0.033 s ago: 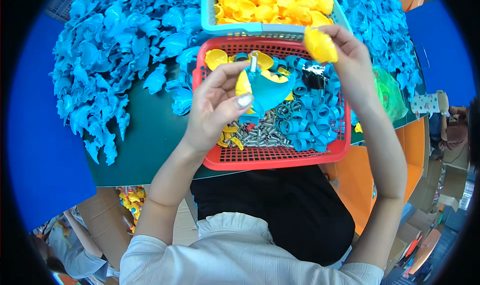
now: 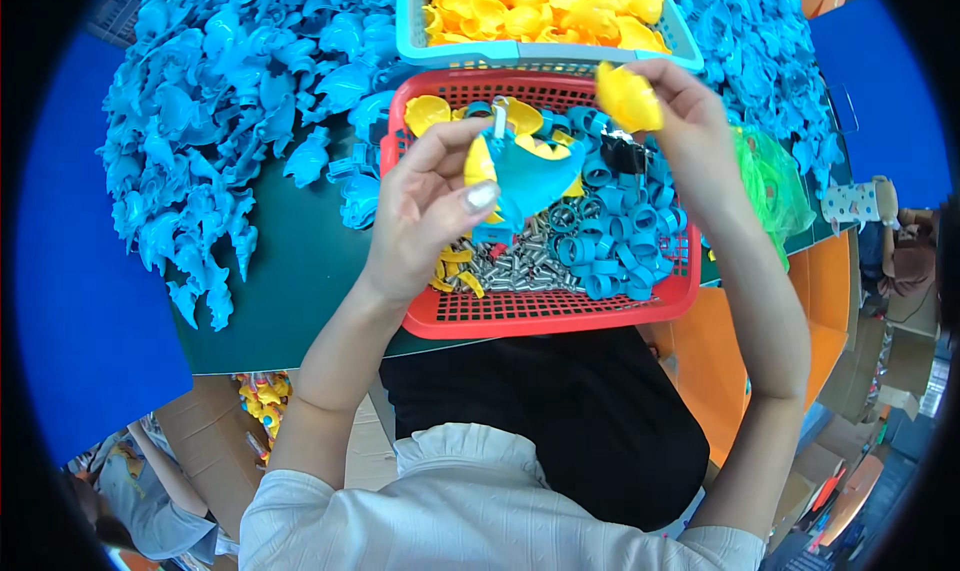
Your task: Assembling plastic toy animals from colored components at a workstation.
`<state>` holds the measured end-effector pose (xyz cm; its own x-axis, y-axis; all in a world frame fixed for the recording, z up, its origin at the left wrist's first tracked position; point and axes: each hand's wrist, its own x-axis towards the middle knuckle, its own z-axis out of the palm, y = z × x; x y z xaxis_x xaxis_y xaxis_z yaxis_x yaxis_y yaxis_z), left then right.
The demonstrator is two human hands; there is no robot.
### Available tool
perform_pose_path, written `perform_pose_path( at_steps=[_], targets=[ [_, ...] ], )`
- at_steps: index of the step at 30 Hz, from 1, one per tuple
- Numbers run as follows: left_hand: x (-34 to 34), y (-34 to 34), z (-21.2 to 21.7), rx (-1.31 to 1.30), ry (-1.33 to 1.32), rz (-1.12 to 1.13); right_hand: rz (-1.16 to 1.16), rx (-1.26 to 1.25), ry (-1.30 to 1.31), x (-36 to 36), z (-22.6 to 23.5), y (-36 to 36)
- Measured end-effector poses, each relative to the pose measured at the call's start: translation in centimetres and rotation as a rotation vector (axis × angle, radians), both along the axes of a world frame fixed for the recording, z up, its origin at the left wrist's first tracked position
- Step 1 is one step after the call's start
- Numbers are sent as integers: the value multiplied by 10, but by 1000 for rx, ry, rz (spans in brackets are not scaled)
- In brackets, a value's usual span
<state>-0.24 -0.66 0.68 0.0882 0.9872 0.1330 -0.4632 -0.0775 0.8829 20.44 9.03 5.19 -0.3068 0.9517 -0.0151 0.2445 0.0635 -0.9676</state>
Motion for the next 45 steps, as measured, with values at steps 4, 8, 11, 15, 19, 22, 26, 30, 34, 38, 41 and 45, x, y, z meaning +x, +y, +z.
perform_pose_path(
  at_steps=[4,8,11,15,19,22,26,30,34,38,41,45],
  targets=[
    [1,3,0,-60,61,102,78,517,-514,0,-25,-21],
    [4,5,0,-50,44,133,80,915,-483,-4,-38,-30],
    [3,6,-2,-23,206,193,51,796,-527,-7,-38,-35],
    [0,5,-4,-27,213,213,22,818,-650,-4,-36,-33],
    [2,6,-4,-21,212,209,174,877,-776,-6,-40,-31],
    [3,5,-1,-28,187,228,197,446,-564,-15,-32,-32],
    [4,7,1,-29,156,277,73,403,-262,3,-15,-10],
    [2,7,0,-34,145,279,20,548,-405,21,10,33],
    [-2,5,-2,-61,172,273,-37,630,-526,-13,36,78],
    [-2,5,-4,-64,164,265,-31,503,-603,-42,28,107],
    [-2,5,-3,-70,165,258,-34,731,-935,-51,6,115],
    [0,5,0,-71,-23,230,72,590,-770,-61,4,109]
  ],
)
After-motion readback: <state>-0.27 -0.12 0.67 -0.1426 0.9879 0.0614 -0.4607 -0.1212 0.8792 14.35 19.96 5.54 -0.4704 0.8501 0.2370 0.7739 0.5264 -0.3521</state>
